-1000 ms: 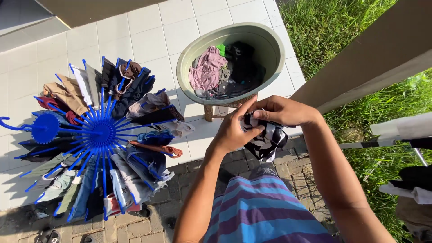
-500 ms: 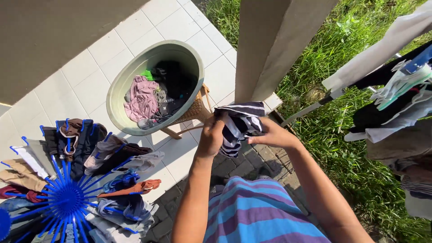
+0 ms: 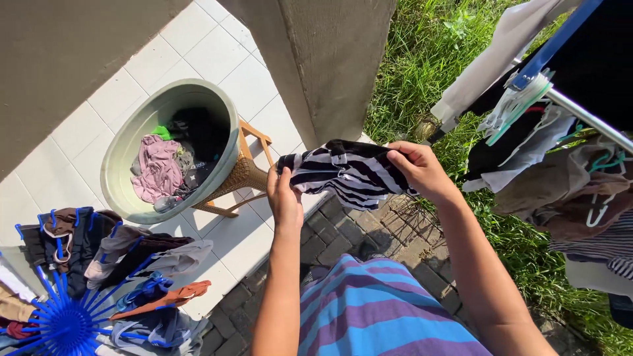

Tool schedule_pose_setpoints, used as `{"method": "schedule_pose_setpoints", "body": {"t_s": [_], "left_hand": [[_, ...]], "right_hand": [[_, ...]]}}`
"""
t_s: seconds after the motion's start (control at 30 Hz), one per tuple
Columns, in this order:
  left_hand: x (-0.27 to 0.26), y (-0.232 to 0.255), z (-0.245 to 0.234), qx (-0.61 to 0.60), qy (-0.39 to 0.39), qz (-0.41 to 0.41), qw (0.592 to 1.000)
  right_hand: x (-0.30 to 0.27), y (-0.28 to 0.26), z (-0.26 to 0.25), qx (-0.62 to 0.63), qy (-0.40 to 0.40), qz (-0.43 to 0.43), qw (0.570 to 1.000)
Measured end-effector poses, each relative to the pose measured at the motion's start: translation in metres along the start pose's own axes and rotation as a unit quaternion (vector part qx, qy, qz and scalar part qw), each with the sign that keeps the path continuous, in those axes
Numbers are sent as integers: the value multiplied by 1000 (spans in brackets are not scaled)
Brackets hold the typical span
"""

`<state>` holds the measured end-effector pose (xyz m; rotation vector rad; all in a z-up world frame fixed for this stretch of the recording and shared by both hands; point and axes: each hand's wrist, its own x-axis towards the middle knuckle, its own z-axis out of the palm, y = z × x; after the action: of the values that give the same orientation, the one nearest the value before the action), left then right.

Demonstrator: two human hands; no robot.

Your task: The recorder is taking wet clothes out of a basin and hanging them on a drying rack using hangers in an outdoor area.

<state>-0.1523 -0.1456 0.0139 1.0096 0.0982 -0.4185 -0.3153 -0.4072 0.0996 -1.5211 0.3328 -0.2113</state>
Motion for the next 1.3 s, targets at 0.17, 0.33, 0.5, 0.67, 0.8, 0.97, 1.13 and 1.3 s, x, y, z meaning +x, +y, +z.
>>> {"method": "schedule_pose_setpoints", "body": {"t_s": [0.17,0.33,0.5,0.67,0.8,0.97,1.13,1.3], "left_hand": [[-11,-23,31,182,-8,102,978],[-68,22,127,299,-258,208,895],[-70,-3,157,409,-431,295,748],[-77,-4,169,455,-428,134,769],[-70,-28,162,360,-512,176,760],[-77,-2,185,417,-479,42,772],[-53,-12,171,392,-506,168,749],[-54,-5,181,430,-530,191,705]], "right_hand": [[-15,-7,-28,-20,-43,16,999],[-30,-49,-37,-144,-105,-51,983],[-50,-82,-48,-292,-143,-180,929],[-77,-70,-60,-329,-12,-171,928],[-96,-63,-54,-318,55,-132,937],[-107,-59,-52,-347,137,-122,920],[-118,-46,-51,-373,194,-95,903],[-131,-35,-48,-360,247,-94,895]]}}
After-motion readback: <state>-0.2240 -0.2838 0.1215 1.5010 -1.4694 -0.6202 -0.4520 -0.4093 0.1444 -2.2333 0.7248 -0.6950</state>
